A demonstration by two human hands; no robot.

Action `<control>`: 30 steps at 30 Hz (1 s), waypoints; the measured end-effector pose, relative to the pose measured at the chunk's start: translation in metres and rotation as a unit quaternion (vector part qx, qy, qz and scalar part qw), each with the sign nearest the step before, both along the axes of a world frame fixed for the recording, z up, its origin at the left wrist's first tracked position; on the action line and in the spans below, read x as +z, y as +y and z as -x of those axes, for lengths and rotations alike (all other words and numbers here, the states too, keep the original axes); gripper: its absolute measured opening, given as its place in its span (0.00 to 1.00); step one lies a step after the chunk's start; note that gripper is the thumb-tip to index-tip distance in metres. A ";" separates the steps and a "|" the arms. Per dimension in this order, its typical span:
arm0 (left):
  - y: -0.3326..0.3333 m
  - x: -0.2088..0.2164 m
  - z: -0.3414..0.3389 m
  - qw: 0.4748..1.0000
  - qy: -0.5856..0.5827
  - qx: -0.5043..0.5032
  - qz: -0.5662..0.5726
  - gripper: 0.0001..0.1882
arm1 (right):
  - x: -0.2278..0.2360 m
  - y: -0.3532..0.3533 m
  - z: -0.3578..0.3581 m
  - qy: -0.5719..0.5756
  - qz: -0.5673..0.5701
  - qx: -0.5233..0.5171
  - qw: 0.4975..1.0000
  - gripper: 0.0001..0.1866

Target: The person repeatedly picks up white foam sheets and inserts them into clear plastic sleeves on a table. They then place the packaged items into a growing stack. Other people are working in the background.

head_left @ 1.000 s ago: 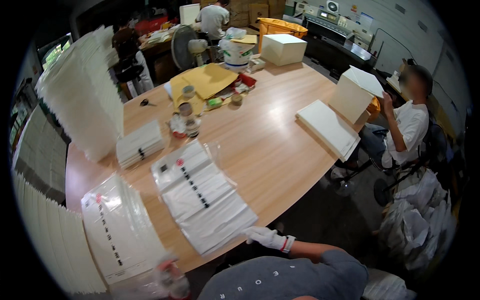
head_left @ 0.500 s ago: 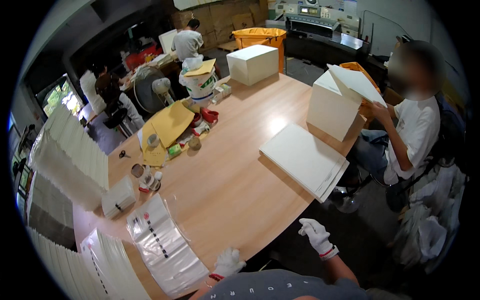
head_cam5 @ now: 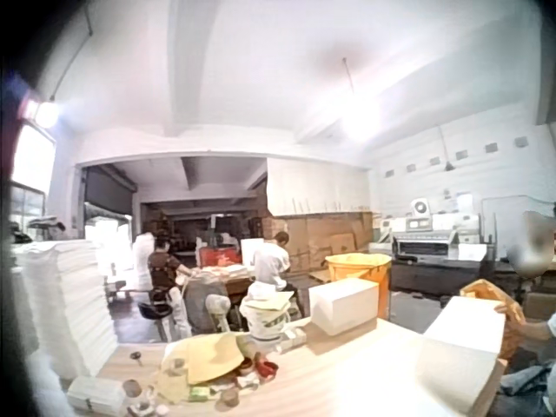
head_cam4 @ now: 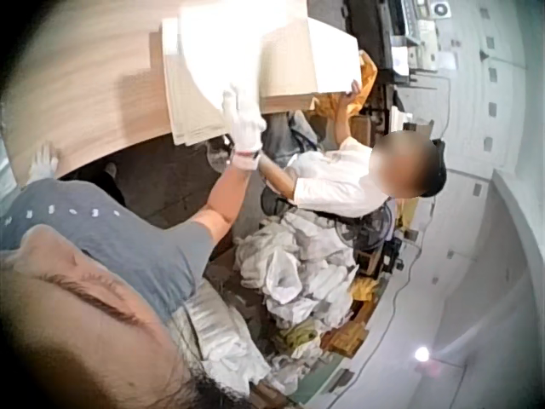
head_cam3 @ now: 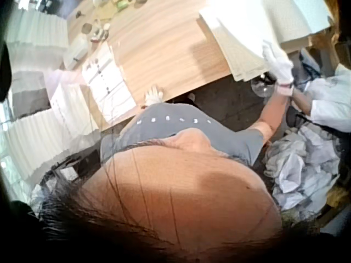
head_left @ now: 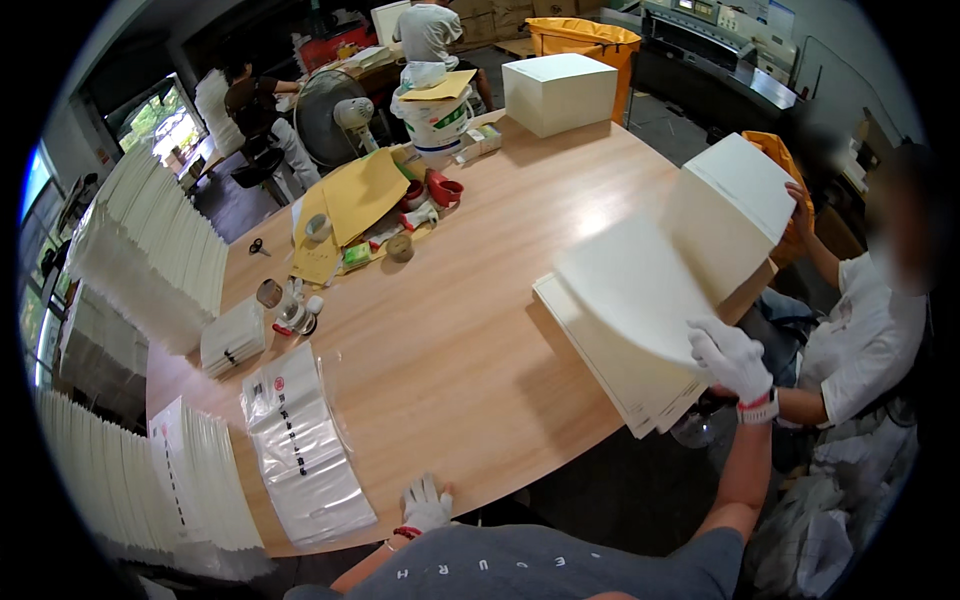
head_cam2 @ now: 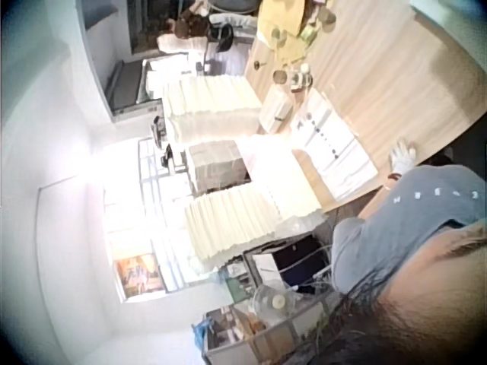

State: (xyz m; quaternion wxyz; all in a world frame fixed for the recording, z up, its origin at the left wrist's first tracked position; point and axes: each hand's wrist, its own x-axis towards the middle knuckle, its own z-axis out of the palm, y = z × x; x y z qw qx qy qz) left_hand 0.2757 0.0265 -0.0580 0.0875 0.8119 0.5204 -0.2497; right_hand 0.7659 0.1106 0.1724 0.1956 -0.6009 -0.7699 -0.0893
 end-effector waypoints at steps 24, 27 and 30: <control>0.003 0.014 -0.002 0.991 -0.015 0.078 0.111 0.42 | -0.163 0.193 -0.007 0.123 0.244 -0.393 0.878 0.31; 0.013 0.024 0.006 0.991 -0.114 0.056 0.034 0.38 | -0.163 0.173 0.025 0.180 0.257 -0.410 0.856 0.31; -0.002 0.006 0.031 0.942 -0.326 0.079 -0.019 0.30 | -0.163 0.146 0.081 0.150 0.260 -0.404 0.864 0.31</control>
